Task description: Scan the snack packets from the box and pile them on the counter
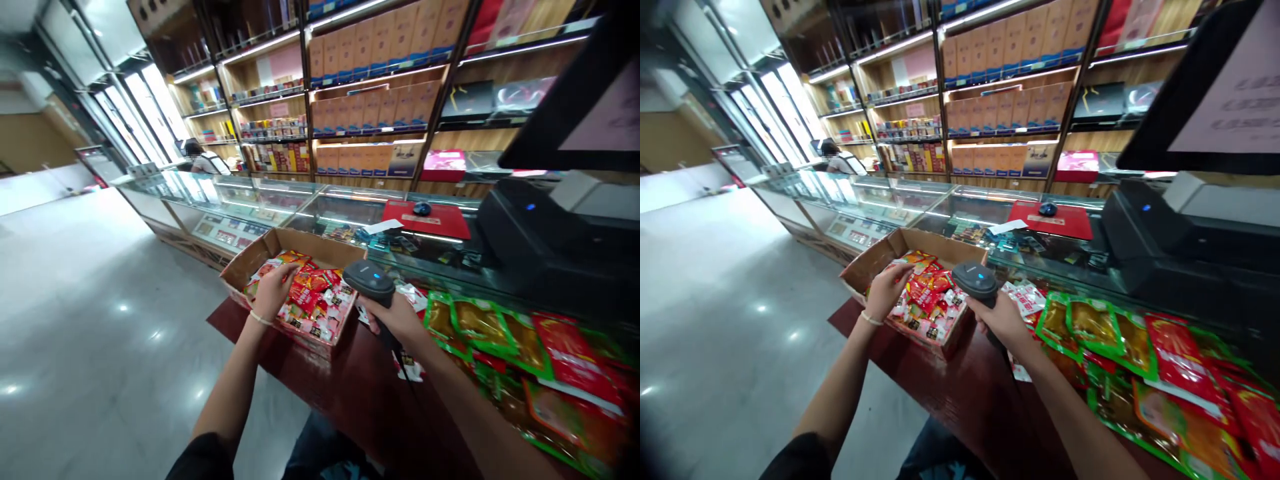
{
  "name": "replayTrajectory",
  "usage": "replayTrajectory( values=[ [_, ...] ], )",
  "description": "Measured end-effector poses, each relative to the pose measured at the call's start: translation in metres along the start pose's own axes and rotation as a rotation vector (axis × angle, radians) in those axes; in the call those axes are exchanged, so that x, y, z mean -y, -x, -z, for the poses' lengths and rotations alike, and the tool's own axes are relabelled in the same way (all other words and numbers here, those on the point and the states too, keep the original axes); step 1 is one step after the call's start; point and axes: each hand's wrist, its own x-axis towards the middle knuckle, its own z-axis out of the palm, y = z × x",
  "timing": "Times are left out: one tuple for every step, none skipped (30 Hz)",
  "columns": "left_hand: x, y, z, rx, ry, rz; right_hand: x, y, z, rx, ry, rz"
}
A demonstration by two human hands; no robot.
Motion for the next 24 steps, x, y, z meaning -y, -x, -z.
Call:
replayTrajectory(
  values=[
    [0.016,0.0,0.006,-0.026,-0.025,0.045,0.004,-0.009,-0.011,0.032,-0.008,0.004],
    [0.032,0.001,0.012,-0.048,-0.046,0.09,0.007,-0.017,-0.021,0.057,-0.016,0.005],
    [0.046,0.001,0.017,-0.062,-0.064,0.129,0.009,-0.025,-0.03,0.079,-0.026,0.004],
    [0.059,0.001,0.02,-0.061,-0.078,0.159,0.009,-0.031,-0.038,0.102,-0.032,-0.001],
    [0.071,0.001,0.024,-0.048,-0.093,0.181,0.009,-0.037,-0.045,0.117,-0.035,-0.007],
    [0.08,0.001,0.026,-0.024,-0.111,0.197,0.007,-0.041,-0.05,0.126,-0.036,-0.012],
    [0.088,0.001,0.028,0.006,-0.13,0.208,0.004,-0.045,-0.055,0.135,-0.031,-0.021],
    [0.095,0.001,0.029,0.042,-0.148,0.214,0.002,-0.048,-0.058,0.139,-0.021,-0.037],
    [0.1,0.001,0.03,0.082,-0.164,0.214,-0.001,-0.05,-0.06,0.139,-0.009,-0.06],
    [0.103,0.0,0.03,0.128,-0.181,0.21,-0.003,-0.052,-0.061,0.14,-0.001,-0.083],
    [0.106,-0.001,0.03,0.18,-0.201,0.206,-0.004,-0.053,-0.062,0.145,0.002,-0.105],
    [0.109,-0.004,0.029,0.243,-0.224,0.202,-0.005,-0.053,-0.062,0.15,0.002,-0.121],
    [0.111,-0.008,0.028,0.32,-0.251,0.198,-0.005,-0.053,-0.062,0.156,0.001,-0.129],
    [0.114,-0.012,0.027,0.405,-0.278,0.195,-0.005,-0.053,-0.061,0.161,0.004,-0.126],
    [0.117,-0.017,0.025,0.493,-0.298,0.19,-0.005,-0.053,-0.06,0.17,0.011,-0.117],
    [0.121,-0.023,0.023,0.581,-0.305,0.182,-0.005,-0.053,-0.06,0.179,0.021,-0.106],
    [0.126,-0.029,0.021,0.663,-0.301,0.171,-0.005,-0.052,-0.059,0.187,0.03,-0.096],
    [0.131,-0.034,0.018,0.733,-0.289,0.162,-0.005,-0.053,-0.059,0.199,0.039,-0.088],
    [0.137,-0.039,0.015,0.789,-0.278,0.164,-0.005,-0.053,-0.059,0.21,0.046,-0.084],
    [0.143,-0.043,0.013,0.833,-0.271,0.178,-0.005,-0.053,-0.058,0.215,0.05,-0.082],
    [0.148,-0.047,0.011,0.865,-0.274,0.203,-0.005,-0.053,-0.058,0.219,0.051,-0.083],
    [0.153,-0.049,0.008,0.884,-0.286,0.237,-0.005,-0.054,-0.058,0.223,0.052,-0.083],
    [0.158,-0.051,0.006,0.892,-0.304,0.272,-0.005,-0.054,-0.058,0.226,0.053,-0.081],
    [0.161,-0.052,0.005,0.898,-0.324,0.305,-0.004,-0.054,-0.059,0.229,0.056,-0.077]
  ],
)
